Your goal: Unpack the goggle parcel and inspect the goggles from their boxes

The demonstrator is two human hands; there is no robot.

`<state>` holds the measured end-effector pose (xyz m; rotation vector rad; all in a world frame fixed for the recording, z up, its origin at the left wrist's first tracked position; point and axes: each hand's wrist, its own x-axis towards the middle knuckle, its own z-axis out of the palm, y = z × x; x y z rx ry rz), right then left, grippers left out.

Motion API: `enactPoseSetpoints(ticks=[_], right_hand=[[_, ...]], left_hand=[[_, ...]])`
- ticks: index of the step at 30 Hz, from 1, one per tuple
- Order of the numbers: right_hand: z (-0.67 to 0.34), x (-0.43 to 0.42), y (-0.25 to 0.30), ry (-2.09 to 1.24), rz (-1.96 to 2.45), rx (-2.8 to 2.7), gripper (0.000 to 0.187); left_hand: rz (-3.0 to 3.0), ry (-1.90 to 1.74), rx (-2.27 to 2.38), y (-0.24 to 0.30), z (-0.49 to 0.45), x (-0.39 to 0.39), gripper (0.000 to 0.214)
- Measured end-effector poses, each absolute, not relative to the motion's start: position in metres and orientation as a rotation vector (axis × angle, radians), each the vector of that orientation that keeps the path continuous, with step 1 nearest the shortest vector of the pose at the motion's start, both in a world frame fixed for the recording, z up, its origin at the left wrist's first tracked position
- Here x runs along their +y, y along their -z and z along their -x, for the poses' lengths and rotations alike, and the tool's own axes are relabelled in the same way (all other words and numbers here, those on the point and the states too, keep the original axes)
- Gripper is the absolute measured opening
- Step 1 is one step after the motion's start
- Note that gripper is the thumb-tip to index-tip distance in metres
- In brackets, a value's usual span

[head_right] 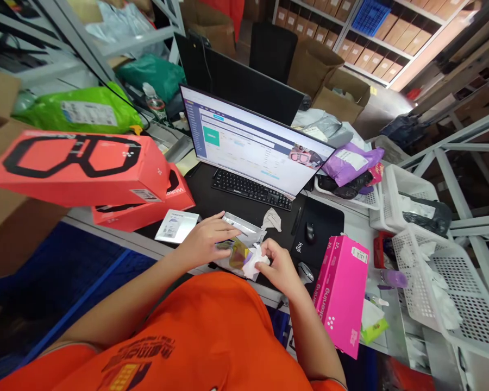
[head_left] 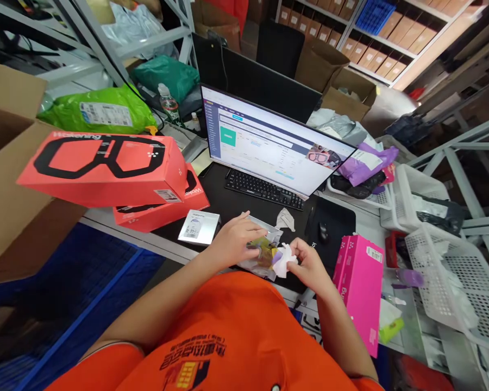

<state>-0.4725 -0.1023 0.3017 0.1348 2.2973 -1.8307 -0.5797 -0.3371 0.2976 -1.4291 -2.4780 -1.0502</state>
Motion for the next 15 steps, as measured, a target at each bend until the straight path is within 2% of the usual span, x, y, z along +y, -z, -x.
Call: enactPoseSetpoints(ticks=[3,7,10,12,15], right_hand=[[0.473,-0.105,-0.302,1.687,-0.147,2.377,0.025],[0.473,-0.118,-0.302,1.677,-0.214,2.377,0.024],[0.475,-0.138,-0.301,1.595,-0.315,2.483,0.021],[0.477,-0.151,-0.300,1.484,-0.389,2.607,0.021],[0.479,-0.156,-0.297,1.468,-0.415,2.657,0.025]], left_hand=[[1.506,0.933,-2.469,-0.301,0.581,-0.334,0.035],[1.679,0.747,-2.390,-0.301,0.583,-0.328,0.029],[1.855,0.626,-2.266,-0.295,0.582,-0.320,0.015],[1.899,0.594,-2.215,-0.292,0.582,-0.317,0.006],[1.874,0.649,-2.232,-0.291,0.585,-0.321,0.007]])
